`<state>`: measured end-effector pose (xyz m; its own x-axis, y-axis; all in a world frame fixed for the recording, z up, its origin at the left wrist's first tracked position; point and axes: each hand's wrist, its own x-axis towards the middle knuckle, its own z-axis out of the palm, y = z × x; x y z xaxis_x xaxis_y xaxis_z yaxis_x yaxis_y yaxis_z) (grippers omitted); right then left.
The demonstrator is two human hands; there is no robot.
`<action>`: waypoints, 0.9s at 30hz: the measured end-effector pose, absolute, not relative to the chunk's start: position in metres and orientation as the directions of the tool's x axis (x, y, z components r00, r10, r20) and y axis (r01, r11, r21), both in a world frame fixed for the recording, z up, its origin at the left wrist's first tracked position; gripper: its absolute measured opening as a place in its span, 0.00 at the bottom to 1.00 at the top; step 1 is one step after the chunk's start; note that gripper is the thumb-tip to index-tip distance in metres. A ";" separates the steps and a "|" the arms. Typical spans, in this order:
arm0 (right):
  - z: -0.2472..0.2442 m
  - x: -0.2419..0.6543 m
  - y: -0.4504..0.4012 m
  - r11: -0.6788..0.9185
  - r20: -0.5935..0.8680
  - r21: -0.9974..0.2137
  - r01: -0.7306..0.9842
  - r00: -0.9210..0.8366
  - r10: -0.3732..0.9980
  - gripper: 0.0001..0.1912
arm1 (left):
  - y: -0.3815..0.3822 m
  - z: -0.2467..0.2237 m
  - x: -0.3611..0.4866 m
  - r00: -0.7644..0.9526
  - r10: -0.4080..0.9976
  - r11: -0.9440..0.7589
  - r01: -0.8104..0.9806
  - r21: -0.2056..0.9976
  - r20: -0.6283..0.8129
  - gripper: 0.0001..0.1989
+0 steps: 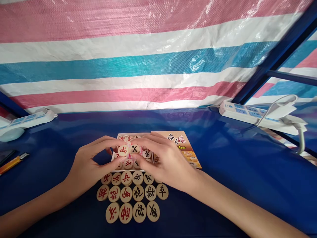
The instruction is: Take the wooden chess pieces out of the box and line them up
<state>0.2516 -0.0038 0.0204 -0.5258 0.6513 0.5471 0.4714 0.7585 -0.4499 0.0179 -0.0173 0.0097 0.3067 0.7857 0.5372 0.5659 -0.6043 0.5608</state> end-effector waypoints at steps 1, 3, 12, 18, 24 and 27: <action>0.020 0.251 -0.004 0.760 0.554 -0.448 0.471 -0.522 0.649 0.17 | -0.017 0.010 0.018 0.304 0.797 -0.592 0.565 0.575 0.522 0.13; 0.019 0.251 -0.004 0.766 0.565 -0.445 0.465 -0.518 0.642 0.17 | -0.015 0.010 0.018 0.308 0.804 -0.587 0.547 0.597 0.509 0.12; 0.026 0.255 0.012 0.862 0.603 -0.318 0.393 -0.617 0.505 0.15 | -0.013 0.008 0.014 0.341 0.792 -0.609 0.516 0.602 0.507 0.11; 0.029 0.251 0.006 0.821 0.567 -0.344 0.455 -0.596 0.568 0.15 | -0.012 0.006 0.007 0.346 0.790 -0.609 0.533 0.587 0.506 0.13; 0.022 0.253 -0.004 0.824 0.523 -0.392 0.409 -0.637 0.566 0.17 | -0.014 0.008 0.008 0.361 0.757 -0.647 0.529 0.549 0.545 0.14; 0.022 0.257 -0.004 0.817 0.542 -0.377 0.436 -0.612 0.577 0.17 | -0.016 0.008 0.009 0.391 0.716 -0.693 0.497 0.522 0.578 0.14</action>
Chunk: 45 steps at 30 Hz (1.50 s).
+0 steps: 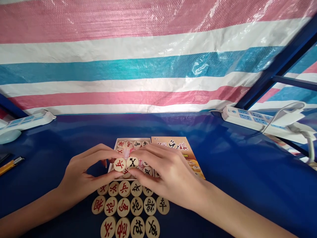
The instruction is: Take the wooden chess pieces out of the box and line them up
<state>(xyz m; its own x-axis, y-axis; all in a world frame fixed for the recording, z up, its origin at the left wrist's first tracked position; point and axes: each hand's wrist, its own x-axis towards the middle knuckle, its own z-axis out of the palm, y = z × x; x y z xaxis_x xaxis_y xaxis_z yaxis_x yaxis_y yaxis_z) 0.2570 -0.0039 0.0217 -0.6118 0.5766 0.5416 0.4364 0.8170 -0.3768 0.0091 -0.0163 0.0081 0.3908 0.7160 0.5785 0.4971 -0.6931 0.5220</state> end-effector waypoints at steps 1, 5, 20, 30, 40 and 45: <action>0.022 0.258 -0.004 0.812 0.547 -0.373 0.449 -0.600 0.584 0.17 | -0.017 0.008 0.009 0.398 0.705 -0.704 0.489 0.515 0.586 0.14; 0.021 0.259 -0.008 0.813 0.560 -0.343 0.469 -0.593 0.579 0.14 | -0.017 0.007 0.008 0.398 0.704 -0.704 0.503 0.502 0.588 0.13; 0.019 0.259 -0.012 0.826 0.585 -0.298 0.479 -0.592 0.555 0.16 | -0.018 0.009 0.010 0.392 0.701 -0.702 0.524 0.482 0.596 0.11; 0.019 0.259 -0.008 0.848 0.606 -0.258 0.464 -0.605 0.516 0.15 | -0.017 0.007 0.010 0.417 0.689 -0.717 0.506 0.479 0.592 0.10; 0.017 0.259 -0.005 0.841 0.615 -0.270 0.469 -0.588 0.526 0.14 | -0.018 0.007 0.012 0.418 0.663 -0.741 0.486 0.463 0.621 0.14; 0.018 0.259 -0.006 0.849 0.637 -0.256 0.463 -0.580 0.508 0.15 | -0.019 0.006 0.011 0.417 0.666 -0.737 0.497 0.458 0.618 0.16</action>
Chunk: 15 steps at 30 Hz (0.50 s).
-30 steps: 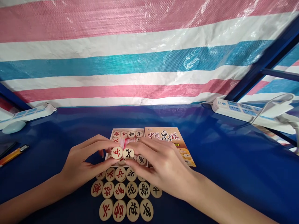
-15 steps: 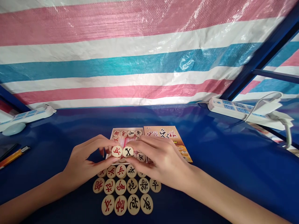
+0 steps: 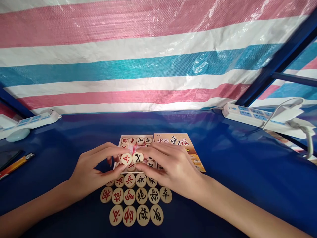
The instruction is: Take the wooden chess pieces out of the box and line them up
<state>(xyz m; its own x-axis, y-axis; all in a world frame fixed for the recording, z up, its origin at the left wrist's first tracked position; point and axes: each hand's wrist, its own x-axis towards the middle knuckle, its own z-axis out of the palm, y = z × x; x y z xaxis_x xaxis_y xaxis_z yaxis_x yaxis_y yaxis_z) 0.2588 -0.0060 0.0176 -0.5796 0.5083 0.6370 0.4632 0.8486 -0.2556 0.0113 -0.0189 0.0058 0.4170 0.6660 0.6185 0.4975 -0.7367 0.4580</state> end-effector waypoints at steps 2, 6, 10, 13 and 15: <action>0.018 0.259 -0.006 0.844 0.635 -0.261 0.469 -0.575 0.516 0.16 | -0.019 0.004 0.011 0.420 0.664 -0.738 0.499 0.453 0.618 0.17; 0.017 0.260 -0.007 0.838 0.611 -0.283 0.466 -0.586 0.532 0.17 | -0.018 0.003 0.011 0.418 0.669 -0.731 0.517 0.445 0.614 0.16; 0.017 0.261 -0.007 0.842 0.613 -0.276 0.464 -0.589 0.526 0.18 | -0.018 0.004 0.012 0.417 0.658 -0.738 0.520 0.429 0.627 0.15; 0.017 0.261 -0.007 0.846 0.623 -0.263 0.464 -0.588 0.516 0.17 | -0.018 0.005 0.012 0.418 0.660 -0.737 0.519 0.433 0.624 0.15; 0.017 0.260 -0.006 0.849 0.630 -0.260 0.460 -0.585 0.510 0.17 | -0.018 0.004 0.012 0.418 0.666 -0.733 0.519 0.439 0.618 0.15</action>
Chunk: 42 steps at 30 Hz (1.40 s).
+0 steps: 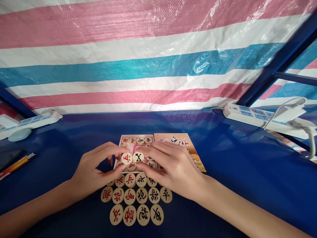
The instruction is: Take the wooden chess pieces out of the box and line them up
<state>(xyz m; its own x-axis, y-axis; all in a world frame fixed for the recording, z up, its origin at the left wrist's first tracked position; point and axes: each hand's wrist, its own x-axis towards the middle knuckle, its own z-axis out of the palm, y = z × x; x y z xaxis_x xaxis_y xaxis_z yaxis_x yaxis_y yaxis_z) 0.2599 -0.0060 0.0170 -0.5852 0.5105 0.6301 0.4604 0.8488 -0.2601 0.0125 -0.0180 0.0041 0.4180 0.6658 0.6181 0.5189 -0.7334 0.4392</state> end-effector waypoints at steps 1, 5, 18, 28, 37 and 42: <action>0.017 0.260 -0.006 0.850 0.631 -0.260 0.459 -0.585 0.509 0.17 | -0.018 0.004 0.012 0.419 0.668 -0.733 0.517 0.443 0.615 0.15; 0.016 0.260 -0.005 0.851 0.637 -0.258 0.457 -0.582 0.505 0.18 | -0.018 0.003 0.012 0.421 0.659 -0.742 0.500 0.446 0.624 0.15; 0.013 0.262 -0.006 0.849 0.645 -0.253 0.463 -0.573 0.505 0.20 | -0.017 0.000 0.010 0.430 0.685 -0.721 0.519 0.459 0.588 0.14; 0.013 0.260 -0.004 0.855 0.639 -0.231 0.464 -0.590 0.493 0.20 | -0.017 0.002 0.011 0.430 0.699 -0.708 0.531 0.466 0.572 0.13; 0.009 0.265 -0.004 0.864 0.650 -0.034 0.503 -0.645 0.402 0.21 | -0.017 0.000 0.008 0.423 0.701 -0.705 0.531 0.470 0.574 0.13; 0.009 0.264 -0.003 0.868 0.653 -0.067 0.493 -0.636 0.411 0.21 | -0.017 0.001 0.009 0.424 0.673 -0.727 0.529 0.437 0.606 0.13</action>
<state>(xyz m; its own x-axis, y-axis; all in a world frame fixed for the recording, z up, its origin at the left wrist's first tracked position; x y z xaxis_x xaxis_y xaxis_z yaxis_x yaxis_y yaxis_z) 0.2636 -0.0031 0.0093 -0.6356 0.4114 0.6533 0.4927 0.8676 -0.0670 0.0087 -0.0173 0.0010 0.4238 0.6729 0.6063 0.5292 -0.7272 0.4372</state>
